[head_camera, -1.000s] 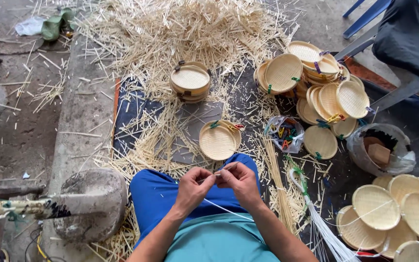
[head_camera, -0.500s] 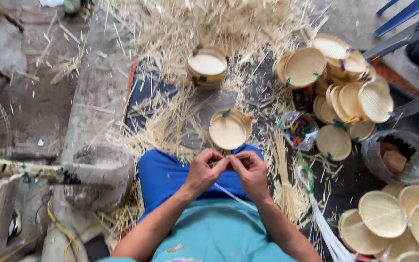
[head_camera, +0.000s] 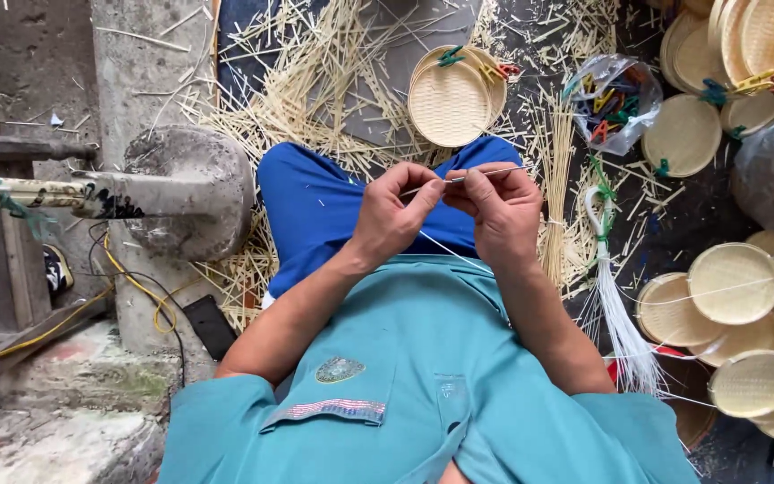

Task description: The person weaves white plastic strips through the edges of a small bamboo tray by hand, pulls them tight, and trims the excess with shears. He then picks up another tray and repeats the process of threading and tightening the cord around its rim.

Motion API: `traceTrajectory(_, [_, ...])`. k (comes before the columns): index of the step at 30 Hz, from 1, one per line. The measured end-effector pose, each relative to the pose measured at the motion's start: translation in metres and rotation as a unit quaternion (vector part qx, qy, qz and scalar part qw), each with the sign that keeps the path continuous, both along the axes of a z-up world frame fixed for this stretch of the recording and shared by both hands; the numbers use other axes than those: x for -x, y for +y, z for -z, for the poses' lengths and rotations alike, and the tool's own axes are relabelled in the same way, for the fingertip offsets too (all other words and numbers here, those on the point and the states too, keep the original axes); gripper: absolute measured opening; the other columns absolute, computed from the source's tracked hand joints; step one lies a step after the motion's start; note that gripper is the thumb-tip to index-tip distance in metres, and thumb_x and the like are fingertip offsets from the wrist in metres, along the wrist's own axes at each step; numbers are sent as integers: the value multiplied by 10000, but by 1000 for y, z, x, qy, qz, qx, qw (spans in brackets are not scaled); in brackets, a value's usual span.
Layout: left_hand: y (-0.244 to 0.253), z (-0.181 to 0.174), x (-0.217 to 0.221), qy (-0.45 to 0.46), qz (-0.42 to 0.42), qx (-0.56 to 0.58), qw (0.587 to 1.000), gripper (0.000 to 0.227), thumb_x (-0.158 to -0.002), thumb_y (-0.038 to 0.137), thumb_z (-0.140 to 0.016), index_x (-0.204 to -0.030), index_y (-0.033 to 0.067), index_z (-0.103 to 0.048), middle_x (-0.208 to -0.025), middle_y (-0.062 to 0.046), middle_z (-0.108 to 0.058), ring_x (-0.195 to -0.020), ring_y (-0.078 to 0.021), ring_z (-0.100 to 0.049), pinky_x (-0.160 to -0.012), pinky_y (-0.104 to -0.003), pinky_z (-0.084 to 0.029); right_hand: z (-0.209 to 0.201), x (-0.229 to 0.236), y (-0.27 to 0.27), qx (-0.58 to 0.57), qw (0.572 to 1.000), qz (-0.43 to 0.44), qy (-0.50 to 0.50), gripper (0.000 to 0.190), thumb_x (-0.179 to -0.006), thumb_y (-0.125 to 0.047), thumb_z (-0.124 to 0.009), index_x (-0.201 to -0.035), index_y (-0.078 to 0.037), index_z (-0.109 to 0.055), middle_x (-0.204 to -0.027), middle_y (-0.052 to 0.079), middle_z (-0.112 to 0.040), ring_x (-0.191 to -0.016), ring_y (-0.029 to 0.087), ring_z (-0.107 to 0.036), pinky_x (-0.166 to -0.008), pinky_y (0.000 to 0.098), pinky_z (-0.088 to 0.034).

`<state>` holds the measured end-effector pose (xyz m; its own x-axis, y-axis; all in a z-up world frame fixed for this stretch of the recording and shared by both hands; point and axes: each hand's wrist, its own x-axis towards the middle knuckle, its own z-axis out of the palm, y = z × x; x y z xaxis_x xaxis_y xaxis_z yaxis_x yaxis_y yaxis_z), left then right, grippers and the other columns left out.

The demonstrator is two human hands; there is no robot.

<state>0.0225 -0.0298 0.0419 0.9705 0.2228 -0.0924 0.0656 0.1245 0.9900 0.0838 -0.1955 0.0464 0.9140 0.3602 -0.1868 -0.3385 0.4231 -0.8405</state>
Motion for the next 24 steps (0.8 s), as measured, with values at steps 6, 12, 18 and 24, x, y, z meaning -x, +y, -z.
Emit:
traceTrajectory(6, [1,1,1,-9,-3,-8,1000,150,-1002,150,-702,-1039,6,-690,-921,-16,-722,-856,-64,-663,-781,-237,-562,7,2,0,3,1000,-3,-4,86,-1055,-54,-645,-1053,31,-649,-1044,188,-748,-934,249,-756,-873,449,-661])
traceTrajectory(12, [1,1,3,5,-19,-15,1000,145,-984,146,-711,-1006,4,-691,-906,-27,-724,-839,-71,-661,-761,-246,-558,3,4,3,1,1000,5,-14,69,-1048,-43,-649,-1056,26,-643,-1043,194,-743,-947,255,-758,-865,456,-662])
traceTrajectory(18, [2,3,5,-25,-13,-30,999,150,-984,140,-714,-1021,-3,-693,-950,-46,-743,-908,-85,-704,-834,-255,-586,8,5,2,8,1000,-16,-25,68,-1044,-35,-643,-1047,33,-649,-1051,197,-748,-951,254,-763,-894,445,-665])
traceTrajectory(24, [3,11,4,8,32,84,996,159,-980,119,-738,-1067,-15,-732,-986,-56,-760,-919,-96,-696,-835,-260,-585,15,-1,-10,-58,996,-66,29,82,-1053,-44,-647,-1083,24,-680,-1073,143,-725,-994,214,-726,-938,415,-628])
